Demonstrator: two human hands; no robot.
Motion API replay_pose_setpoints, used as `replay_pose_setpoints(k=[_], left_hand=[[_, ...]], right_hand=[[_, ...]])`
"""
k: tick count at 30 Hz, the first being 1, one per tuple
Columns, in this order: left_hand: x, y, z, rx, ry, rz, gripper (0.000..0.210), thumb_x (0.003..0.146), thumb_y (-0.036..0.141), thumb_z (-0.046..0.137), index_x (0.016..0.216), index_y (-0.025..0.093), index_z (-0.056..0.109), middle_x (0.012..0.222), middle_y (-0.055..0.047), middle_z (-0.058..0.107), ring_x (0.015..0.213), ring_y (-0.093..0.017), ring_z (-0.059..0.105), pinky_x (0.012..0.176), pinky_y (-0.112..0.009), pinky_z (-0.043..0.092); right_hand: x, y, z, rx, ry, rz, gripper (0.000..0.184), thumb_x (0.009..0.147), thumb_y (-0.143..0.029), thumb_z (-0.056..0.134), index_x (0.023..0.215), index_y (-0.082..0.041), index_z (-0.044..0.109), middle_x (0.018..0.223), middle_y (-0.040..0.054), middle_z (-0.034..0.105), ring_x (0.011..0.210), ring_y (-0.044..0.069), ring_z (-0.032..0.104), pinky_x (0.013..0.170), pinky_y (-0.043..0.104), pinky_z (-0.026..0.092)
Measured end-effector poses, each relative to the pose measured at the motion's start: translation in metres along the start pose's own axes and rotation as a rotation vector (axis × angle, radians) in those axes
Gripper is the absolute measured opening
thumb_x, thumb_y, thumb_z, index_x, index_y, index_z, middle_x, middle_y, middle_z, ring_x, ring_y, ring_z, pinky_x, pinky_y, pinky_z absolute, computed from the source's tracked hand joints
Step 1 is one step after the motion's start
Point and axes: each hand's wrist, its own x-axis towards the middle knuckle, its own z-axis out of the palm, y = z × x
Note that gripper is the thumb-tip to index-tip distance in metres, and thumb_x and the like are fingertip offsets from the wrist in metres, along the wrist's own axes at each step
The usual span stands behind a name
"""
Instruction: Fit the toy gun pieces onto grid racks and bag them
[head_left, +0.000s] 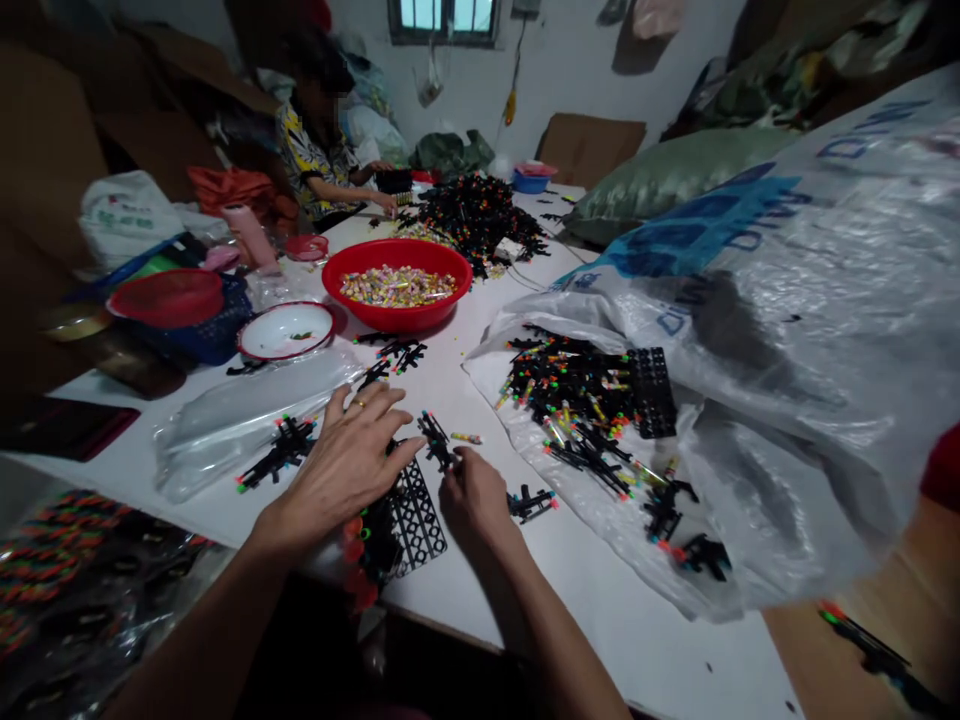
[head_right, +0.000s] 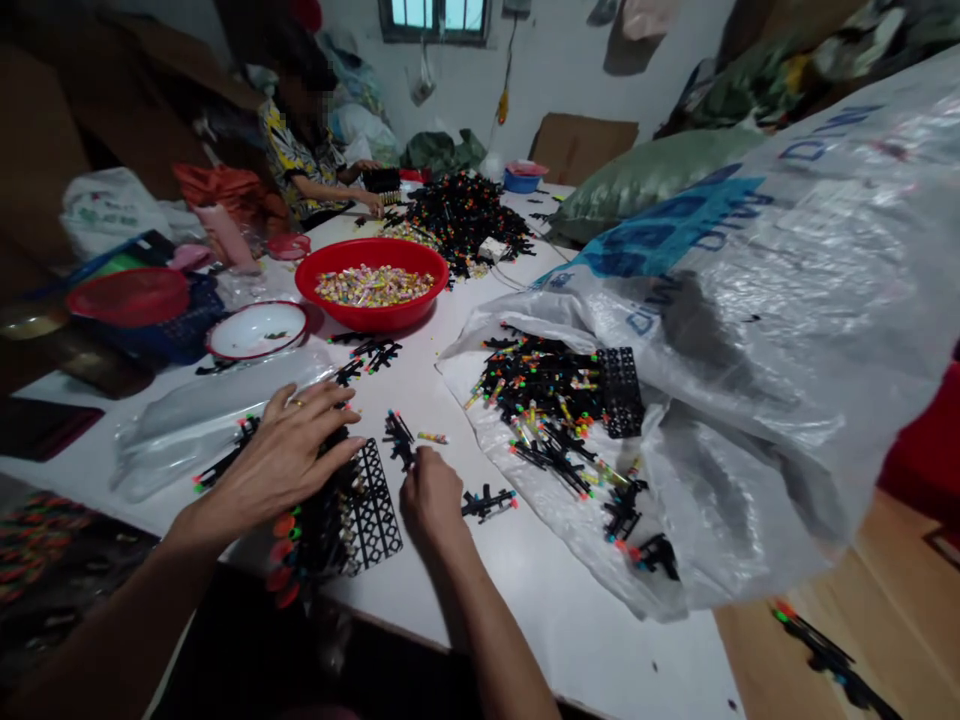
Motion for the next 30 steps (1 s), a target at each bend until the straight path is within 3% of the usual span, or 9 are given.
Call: replay_pose_setpoints(k=[3,6,8,12,18,23,25,28,30], left_hand=[[-0.002,0.008,-0.005,-0.032,-0.072,0.084,0.034,0.093,0.04,0.037,0.097,0.02,0.063,0.104,-0.006,0.065,0.112,-0.023,0.052,0.111,-0.052,0.015],[0.0,0.014,-0.003,-0.015,-0.193,0.07,0.038,0.095,0.038,0.033,0.083,0.018,0.064,0.082,-0.004,0.067,0.09,-0.019,0.061,0.111,-0.051,0.014],[0.001,0.015,0.001,-0.006,-0.208,0.037,0.04,0.095,0.039,0.033,0.082,0.018,0.064,0.081,-0.004,0.067,0.088,-0.019,0.061,0.111,-0.051,0.013],[0.001,0.013,0.003,-0.071,-0.191,0.05,0.045,0.093,0.05,0.034,0.085,0.018,0.065,0.084,-0.004,0.068,0.092,-0.02,0.062,0.111,-0.052,0.012],[0.001,0.005,0.007,-0.061,-0.2,0.086,0.045,0.088,0.055,0.041,0.095,0.018,0.066,0.092,-0.006,0.069,0.098,-0.023,0.061,0.111,-0.05,0.012],[0.007,-0.003,0.011,0.016,-0.181,0.073,0.034,0.09,0.039,0.04,0.086,0.019,0.067,0.089,-0.006,0.071,0.093,-0.023,0.063,0.111,-0.049,0.013],[0.005,-0.005,0.011,0.009,-0.195,0.086,0.033,0.09,0.037,0.04,0.086,0.019,0.068,0.087,-0.005,0.07,0.09,-0.022,0.063,0.11,-0.049,0.014],[0.002,-0.006,0.007,0.026,-0.188,0.082,0.033,0.089,0.04,0.042,0.092,0.018,0.067,0.091,-0.006,0.069,0.093,-0.023,0.062,0.109,-0.05,0.017],[0.009,-0.001,0.001,0.07,-0.196,0.126,0.03,0.088,0.039,0.046,0.094,0.018,0.065,0.093,-0.007,0.068,0.095,-0.024,0.061,0.107,-0.052,0.018]], right_hand=[[-0.006,0.0,0.01,0.491,0.045,-0.037,0.031,0.079,-0.027,0.057,0.108,-0.014,0.054,0.075,0.0005,0.06,0.062,0.013,0.054,0.059,0.022,0.042],[-0.018,0.001,0.033,0.647,0.04,-0.033,0.024,0.076,-0.036,0.059,0.09,-0.016,0.058,0.064,-0.0022,0.055,0.052,0.011,0.047,0.049,0.021,0.036],[-0.025,0.001,0.05,0.601,0.059,-0.023,0.02,0.077,-0.037,0.058,0.082,-0.017,0.059,0.062,-0.002,0.055,0.05,0.011,0.046,0.048,0.022,0.036],[-0.03,-0.002,0.066,0.426,0.122,-0.104,0.022,0.085,-0.035,0.05,0.094,-0.017,0.059,0.082,0.0048,0.065,0.064,0.015,0.057,0.059,0.025,0.043],[-0.024,-0.032,0.068,-0.15,-0.062,-0.228,0.025,0.086,-0.022,0.046,0.109,-0.016,0.056,0.092,0.0097,0.066,0.082,0.024,0.063,0.067,0.031,0.046],[-0.024,-0.03,0.04,-0.084,-0.095,-0.264,0.023,0.087,-0.025,0.05,0.108,-0.018,0.054,0.098,0.0066,0.063,0.086,0.02,0.061,0.071,0.028,0.046],[-0.037,-0.008,0.016,-0.067,-0.05,-0.275,0.018,0.088,-0.02,0.049,0.104,-0.021,0.056,0.098,0.0041,0.062,0.088,0.017,0.059,0.074,0.025,0.045],[-0.061,0.038,-0.012,-0.28,0.081,-0.13,0.027,0.085,-0.007,0.045,0.104,-0.02,0.059,0.105,0.0087,0.059,0.093,0.021,0.055,0.078,0.03,0.043],[-0.078,0.063,-0.019,-0.395,0.097,-0.132,0.031,0.083,-0.003,0.045,0.105,-0.019,0.06,0.113,0.0103,0.057,0.099,0.024,0.052,0.081,0.033,0.043]])
